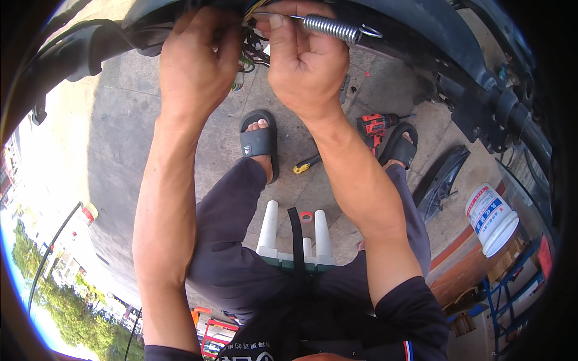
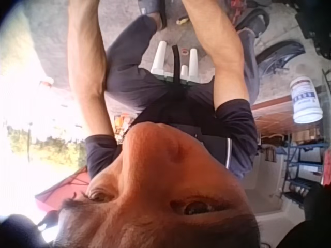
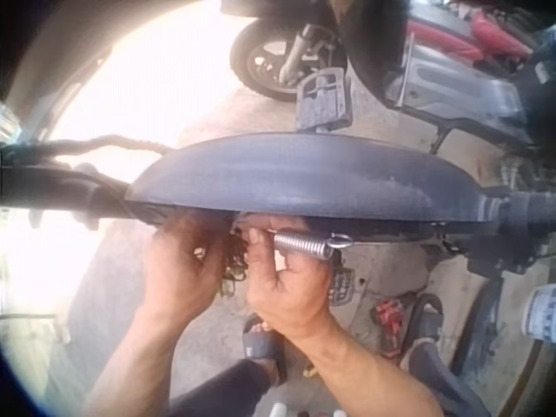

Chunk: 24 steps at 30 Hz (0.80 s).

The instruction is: The person works on a motorcycle's handlebar wiring harness, using a spring-loaded tool to strip and connect wires. They separate and join multiple colored wires, then tuck the bundle back under the handlebar cover.

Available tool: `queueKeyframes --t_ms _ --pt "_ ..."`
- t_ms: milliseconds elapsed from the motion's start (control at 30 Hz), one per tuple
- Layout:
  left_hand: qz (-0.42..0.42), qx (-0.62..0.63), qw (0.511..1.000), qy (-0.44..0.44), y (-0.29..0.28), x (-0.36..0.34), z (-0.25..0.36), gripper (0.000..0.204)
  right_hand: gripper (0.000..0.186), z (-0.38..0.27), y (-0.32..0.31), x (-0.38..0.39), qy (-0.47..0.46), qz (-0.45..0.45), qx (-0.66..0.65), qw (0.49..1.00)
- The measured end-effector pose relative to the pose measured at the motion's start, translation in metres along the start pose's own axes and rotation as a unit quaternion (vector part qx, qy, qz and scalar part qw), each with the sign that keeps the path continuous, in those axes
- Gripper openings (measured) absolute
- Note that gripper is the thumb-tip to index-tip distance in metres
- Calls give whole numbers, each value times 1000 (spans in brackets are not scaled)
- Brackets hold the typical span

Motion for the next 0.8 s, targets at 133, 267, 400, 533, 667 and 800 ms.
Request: queueKeyframes --t_ms 133,267,400,533,667,800 --pt "29 15 998 62 6 -5 -1 13 8 3 -1 -6 -22 11 5 1000" --pt "36 -9 994 105 2 -3 0 14 7 0 0 -4 -21 -9 12 1000" --pt "38 7 994 97 2 -3 0 16 7 0 1 -5 -18 -10 -7 1000" --pt "33 43 998 28 3 2 -2 15 7 -1 4 -5 6 -10 -47 999" --pt "29 -37 998 46 0 0 -1 13 8 -9 14 -4 11 -23 -85 996" --pt "54 -3 997 51 4 2 3 12 9 -9 -1 -5 -9 50 2 999"
Point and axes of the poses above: each hand's wrist, its own x-axis away from the middle knuckle, its own y-axis out of the palm, z = x × y, the point moved 6 cm from there along -x, towards the middle knuckle, and after that the axes turned 6 degrees about x, right-handed, at the moved point
